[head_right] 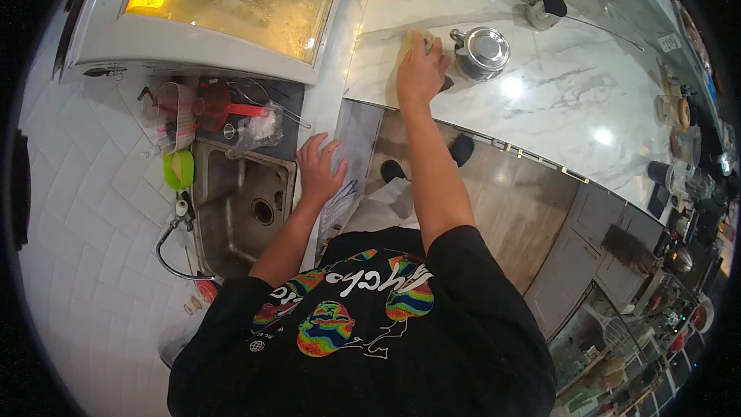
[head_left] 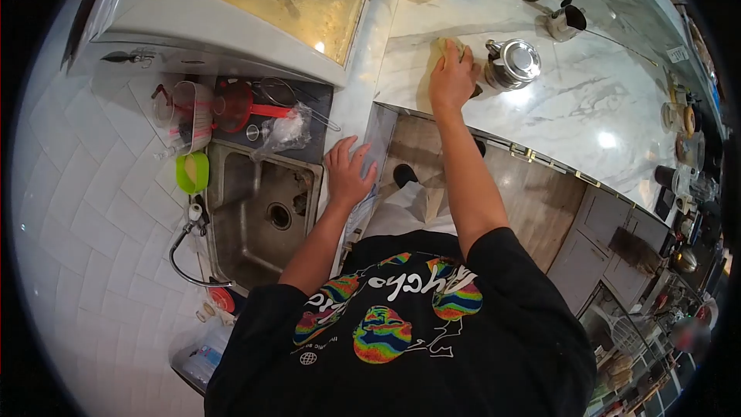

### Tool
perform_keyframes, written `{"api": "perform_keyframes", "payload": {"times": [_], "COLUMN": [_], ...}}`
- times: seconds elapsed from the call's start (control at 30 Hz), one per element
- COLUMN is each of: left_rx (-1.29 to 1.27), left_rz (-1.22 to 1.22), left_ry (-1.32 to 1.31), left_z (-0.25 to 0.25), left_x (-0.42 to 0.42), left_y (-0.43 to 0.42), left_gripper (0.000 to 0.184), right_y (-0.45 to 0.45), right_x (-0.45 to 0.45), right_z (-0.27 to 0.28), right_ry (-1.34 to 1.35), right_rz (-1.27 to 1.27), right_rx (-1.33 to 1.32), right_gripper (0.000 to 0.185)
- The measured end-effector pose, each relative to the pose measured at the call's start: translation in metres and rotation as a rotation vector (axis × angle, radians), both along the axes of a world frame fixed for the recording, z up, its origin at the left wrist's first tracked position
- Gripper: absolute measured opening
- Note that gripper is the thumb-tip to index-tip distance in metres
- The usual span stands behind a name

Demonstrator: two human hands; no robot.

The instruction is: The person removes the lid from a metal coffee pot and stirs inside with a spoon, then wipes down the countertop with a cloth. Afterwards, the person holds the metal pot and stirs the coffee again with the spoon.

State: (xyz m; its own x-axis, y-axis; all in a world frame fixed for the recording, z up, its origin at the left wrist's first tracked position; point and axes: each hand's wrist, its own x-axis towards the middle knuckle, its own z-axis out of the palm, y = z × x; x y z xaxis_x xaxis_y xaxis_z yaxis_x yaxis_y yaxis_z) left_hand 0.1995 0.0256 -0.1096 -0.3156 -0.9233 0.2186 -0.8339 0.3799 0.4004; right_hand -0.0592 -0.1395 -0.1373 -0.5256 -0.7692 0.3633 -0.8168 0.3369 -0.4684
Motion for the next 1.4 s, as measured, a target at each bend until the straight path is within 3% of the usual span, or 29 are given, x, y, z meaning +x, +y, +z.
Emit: {"api": "perform_keyframes", "payload": {"times": [0.17,0.3,0.6,0.73,0.8,0.93,1.13,1.33,1.4], "left_rx": [0.016,0.037,0.042,0.036,0.038,0.022,0.016,0.01,0.018], "left_rz": [0.027,0.025,0.024,0.028,0.029,0.03,0.038,0.038,0.043], "left_ry": [0.032,0.073,0.066,0.076,0.08,0.066,0.057,0.056,0.057], "left_z": [0.0,0.004,0.006,0.005,0.005,0.002,0.002,0.002,0.003], "left_x": [0.0,0.001,0.001,0.001,0.001,-0.001,-0.002,-0.001,-0.001], "left_y": [-0.001,0.0,-0.002,-0.003,-0.001,0.0,-0.002,-0.002,-0.001], "left_gripper": [0.052,0.05,0.05,0.049,0.049,0.051,0.049,0.045,0.044], "right_y": [-0.038,-0.03,0.094,0.069,0.026,-0.034,0.019,0.083,0.103], "right_x": [-0.007,-0.008,0.034,0.017,-0.001,-0.011,0.018,0.008,0.001], "right_z": [0.006,0.011,0.031,0.044,0.051,0.024,0.024,0.041,0.054], "right_ry": [-0.074,-0.162,-0.513,-0.644,-0.391,-0.098,-0.197,-0.368,-0.538], "right_rz": [0.136,0.392,0.811,0.583,0.534,0.318,0.651,0.857,0.849], "right_rx": [-0.048,-0.032,0.023,-0.054,-0.247,0.016,0.103,0.079,0.21], "right_gripper": [0.04,0.04,0.043,0.042,0.042,0.042,0.044,0.044,0.043]}}
